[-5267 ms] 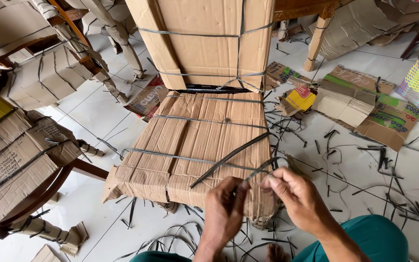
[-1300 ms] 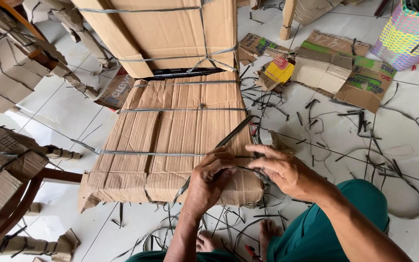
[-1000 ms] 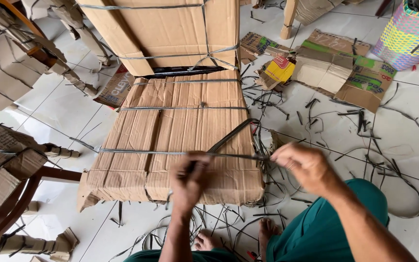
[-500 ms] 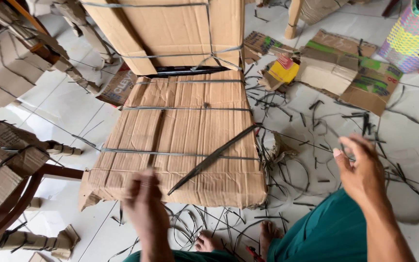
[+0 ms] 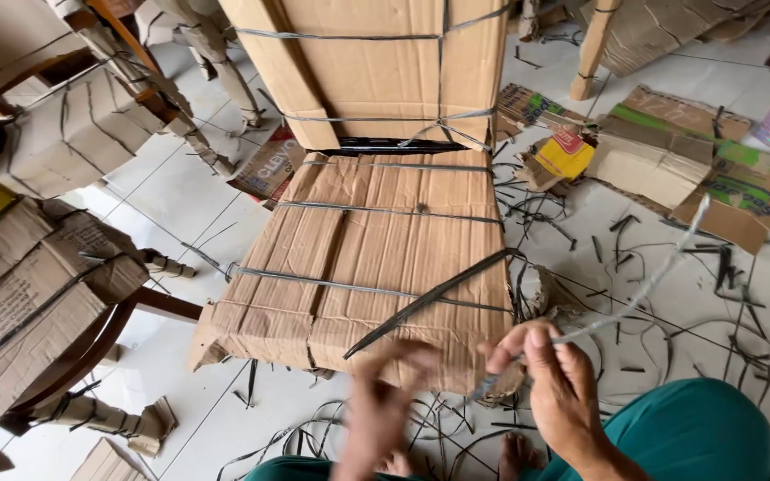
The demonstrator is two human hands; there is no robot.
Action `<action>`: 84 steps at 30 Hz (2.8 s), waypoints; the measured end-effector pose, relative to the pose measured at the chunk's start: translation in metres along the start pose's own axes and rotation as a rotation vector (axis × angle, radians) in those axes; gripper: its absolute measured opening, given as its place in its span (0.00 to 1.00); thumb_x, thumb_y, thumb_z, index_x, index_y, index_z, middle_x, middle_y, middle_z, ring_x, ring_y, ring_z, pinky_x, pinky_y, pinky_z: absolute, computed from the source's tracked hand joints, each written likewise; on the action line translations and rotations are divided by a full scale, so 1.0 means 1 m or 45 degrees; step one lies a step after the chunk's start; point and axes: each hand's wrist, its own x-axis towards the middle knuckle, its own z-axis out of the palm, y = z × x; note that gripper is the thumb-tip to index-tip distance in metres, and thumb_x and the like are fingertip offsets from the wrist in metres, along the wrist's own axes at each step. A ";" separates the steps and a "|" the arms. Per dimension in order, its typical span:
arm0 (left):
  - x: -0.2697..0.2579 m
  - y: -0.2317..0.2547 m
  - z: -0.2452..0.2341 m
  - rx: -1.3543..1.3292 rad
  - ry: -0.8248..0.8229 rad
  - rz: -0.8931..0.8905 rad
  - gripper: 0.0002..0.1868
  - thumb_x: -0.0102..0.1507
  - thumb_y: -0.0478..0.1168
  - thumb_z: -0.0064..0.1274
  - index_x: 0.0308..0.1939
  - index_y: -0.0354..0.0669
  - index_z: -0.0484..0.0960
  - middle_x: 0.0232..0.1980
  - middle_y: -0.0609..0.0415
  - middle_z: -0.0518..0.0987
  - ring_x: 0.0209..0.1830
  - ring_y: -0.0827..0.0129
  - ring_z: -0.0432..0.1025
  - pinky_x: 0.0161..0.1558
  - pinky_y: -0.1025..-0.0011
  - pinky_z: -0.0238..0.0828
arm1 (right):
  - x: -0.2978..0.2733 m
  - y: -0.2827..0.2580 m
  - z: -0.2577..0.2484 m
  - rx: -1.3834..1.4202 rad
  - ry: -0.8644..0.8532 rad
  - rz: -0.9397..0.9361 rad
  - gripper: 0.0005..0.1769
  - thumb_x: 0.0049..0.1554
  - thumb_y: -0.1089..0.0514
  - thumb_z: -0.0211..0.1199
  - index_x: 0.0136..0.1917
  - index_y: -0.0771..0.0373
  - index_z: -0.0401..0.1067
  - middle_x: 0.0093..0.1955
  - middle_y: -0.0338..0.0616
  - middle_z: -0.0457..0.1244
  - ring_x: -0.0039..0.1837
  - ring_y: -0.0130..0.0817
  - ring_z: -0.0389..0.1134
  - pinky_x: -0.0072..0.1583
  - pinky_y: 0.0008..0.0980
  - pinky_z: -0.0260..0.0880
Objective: Wrapping a wooden chair with cardboard and securing it with plastic straps for transport
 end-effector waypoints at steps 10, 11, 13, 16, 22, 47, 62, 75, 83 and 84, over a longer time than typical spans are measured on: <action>0.062 -0.019 -0.191 0.682 0.894 -0.936 0.43 0.63 0.66 0.42 0.75 0.44 0.65 0.74 0.39 0.66 0.74 0.50 0.63 0.72 0.51 0.57 | -0.022 0.076 0.022 -1.237 -0.125 -0.696 0.13 0.64 0.45 0.47 0.59 0.43 0.69 0.68 0.32 0.67 0.73 0.42 0.65 0.77 0.64 0.46; 0.064 -0.026 -0.193 0.775 0.799 -0.993 0.45 0.61 0.68 0.41 0.76 0.47 0.64 0.74 0.40 0.68 0.73 0.47 0.63 0.70 0.50 0.58 | -0.020 0.073 0.024 -1.336 -0.083 -0.749 0.17 0.63 0.50 0.51 0.65 0.45 0.68 0.69 0.30 0.66 0.73 0.38 0.64 0.78 0.56 0.41; 0.069 -0.037 -0.197 0.868 0.705 -1.050 0.47 0.59 0.70 0.41 0.77 0.49 0.63 0.73 0.42 0.70 0.73 0.44 0.64 0.69 0.49 0.59 | -0.013 0.069 0.026 -1.433 -0.042 -0.801 0.23 0.62 0.54 0.54 0.71 0.47 0.67 0.71 0.29 0.65 0.74 0.34 0.63 0.79 0.48 0.37; 0.062 -0.047 -0.200 0.968 0.735 -1.037 0.40 0.60 0.68 0.44 0.68 0.49 0.75 0.65 0.40 0.77 0.67 0.44 0.69 0.64 0.50 0.63 | -0.015 0.077 0.021 -1.515 0.007 -0.815 0.21 0.67 0.55 0.45 0.69 0.47 0.70 0.69 0.28 0.66 0.71 0.31 0.65 0.76 0.43 0.41; 0.043 -0.026 -0.157 1.151 0.682 -1.180 0.39 0.59 0.72 0.43 0.60 0.49 0.77 0.57 0.37 0.82 0.59 0.40 0.73 0.57 0.52 0.65 | 0.012 0.076 -0.025 -1.501 0.281 -0.984 0.23 0.68 0.53 0.36 0.62 0.51 0.73 0.60 0.33 0.72 0.61 0.29 0.72 0.72 0.40 0.53; -0.012 0.026 -0.017 0.805 0.169 -0.758 0.19 0.62 0.65 0.49 0.38 0.62 0.87 0.35 0.69 0.88 0.35 0.80 0.82 0.40 0.76 0.77 | 0.105 -0.053 -0.085 -0.850 -0.037 0.424 0.24 0.70 0.46 0.39 0.67 0.58 0.70 0.30 0.38 0.52 0.31 0.35 0.57 0.42 0.37 0.66; 0.175 -0.031 -0.003 -0.058 0.186 -0.320 0.14 0.69 0.45 0.53 0.45 0.39 0.88 0.31 0.53 0.86 0.33 0.72 0.80 0.44 0.72 0.78 | 0.179 0.016 0.030 -0.844 -0.692 0.540 0.20 0.66 0.44 0.55 0.64 0.57 0.72 0.46 0.47 0.59 0.46 0.40 0.56 0.47 0.42 0.55; 0.235 -0.074 -0.023 0.851 0.318 -0.438 0.14 0.65 0.54 0.49 0.46 0.56 0.84 0.33 0.46 0.85 0.42 0.42 0.80 0.46 0.47 0.76 | 0.289 0.118 0.084 -1.080 -0.411 0.464 0.15 0.59 0.49 0.58 0.37 0.48 0.83 0.29 0.34 0.71 0.44 0.37 0.76 0.49 0.34 0.74; 0.294 -0.085 -0.033 1.152 0.361 -0.489 0.21 0.69 0.55 0.41 0.40 0.46 0.82 0.32 0.38 0.84 0.41 0.40 0.81 0.46 0.46 0.78 | 0.316 0.137 0.105 -0.857 -0.329 0.527 0.12 0.60 0.54 0.57 0.41 0.53 0.80 0.28 0.33 0.70 0.41 0.34 0.75 0.51 0.31 0.71; 0.298 -0.092 -0.033 1.217 0.352 -0.525 0.25 0.69 0.56 0.41 0.37 0.42 0.84 0.31 0.38 0.84 0.41 0.41 0.81 0.45 0.46 0.78 | 0.315 0.125 0.104 -0.953 -0.352 0.549 0.18 0.59 0.49 0.55 0.32 0.50 0.80 0.26 0.35 0.69 0.40 0.40 0.75 0.47 0.35 0.72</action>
